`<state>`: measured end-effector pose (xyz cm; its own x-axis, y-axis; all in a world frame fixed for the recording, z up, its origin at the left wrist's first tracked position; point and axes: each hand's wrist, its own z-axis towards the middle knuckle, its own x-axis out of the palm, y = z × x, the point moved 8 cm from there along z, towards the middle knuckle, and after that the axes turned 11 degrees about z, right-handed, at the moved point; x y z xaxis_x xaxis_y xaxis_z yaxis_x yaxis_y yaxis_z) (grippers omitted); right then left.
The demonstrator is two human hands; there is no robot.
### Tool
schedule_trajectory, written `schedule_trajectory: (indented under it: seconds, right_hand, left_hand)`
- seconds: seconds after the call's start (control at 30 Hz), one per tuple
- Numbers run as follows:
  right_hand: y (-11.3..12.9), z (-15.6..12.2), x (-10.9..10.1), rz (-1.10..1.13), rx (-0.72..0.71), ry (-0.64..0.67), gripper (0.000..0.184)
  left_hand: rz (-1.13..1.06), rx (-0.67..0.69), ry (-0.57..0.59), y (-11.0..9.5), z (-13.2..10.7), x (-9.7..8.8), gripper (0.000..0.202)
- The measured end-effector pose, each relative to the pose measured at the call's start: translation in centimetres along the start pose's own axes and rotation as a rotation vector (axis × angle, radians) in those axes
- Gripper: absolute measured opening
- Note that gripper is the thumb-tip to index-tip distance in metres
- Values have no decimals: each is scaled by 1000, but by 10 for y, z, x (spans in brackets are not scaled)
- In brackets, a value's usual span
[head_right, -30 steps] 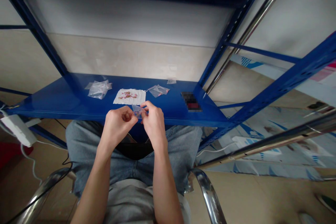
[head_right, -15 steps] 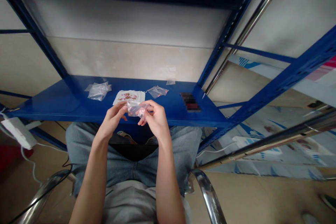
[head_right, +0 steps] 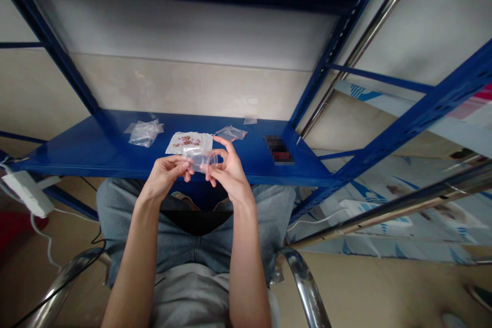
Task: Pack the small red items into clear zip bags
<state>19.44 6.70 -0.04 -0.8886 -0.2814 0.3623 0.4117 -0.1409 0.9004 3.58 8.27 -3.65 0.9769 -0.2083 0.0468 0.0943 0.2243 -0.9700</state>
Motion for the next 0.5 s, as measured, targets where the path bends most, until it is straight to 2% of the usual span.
schedule_trajectory:
  seconds: [0.17, 0.3, 0.4, 0.5]
  right_hand:
    - [0, -2, -2, 8, 27, 17, 85]
    - [3, -1, -15, -28, -13, -77, 71]
    - [7, -1, -30, -39, -41, -182, 62]
    - [10, -2, -37, -29, -61, -212, 58]
  left_hand:
    - [-13, 11, -22, 5, -1, -6, 29]
    - [31, 42, -81, 4, 3, -21, 27]
    - [185, 54, -119, -5, 24, -41, 28]
    - [423, 94, -118, -21, 65, -62, 28]
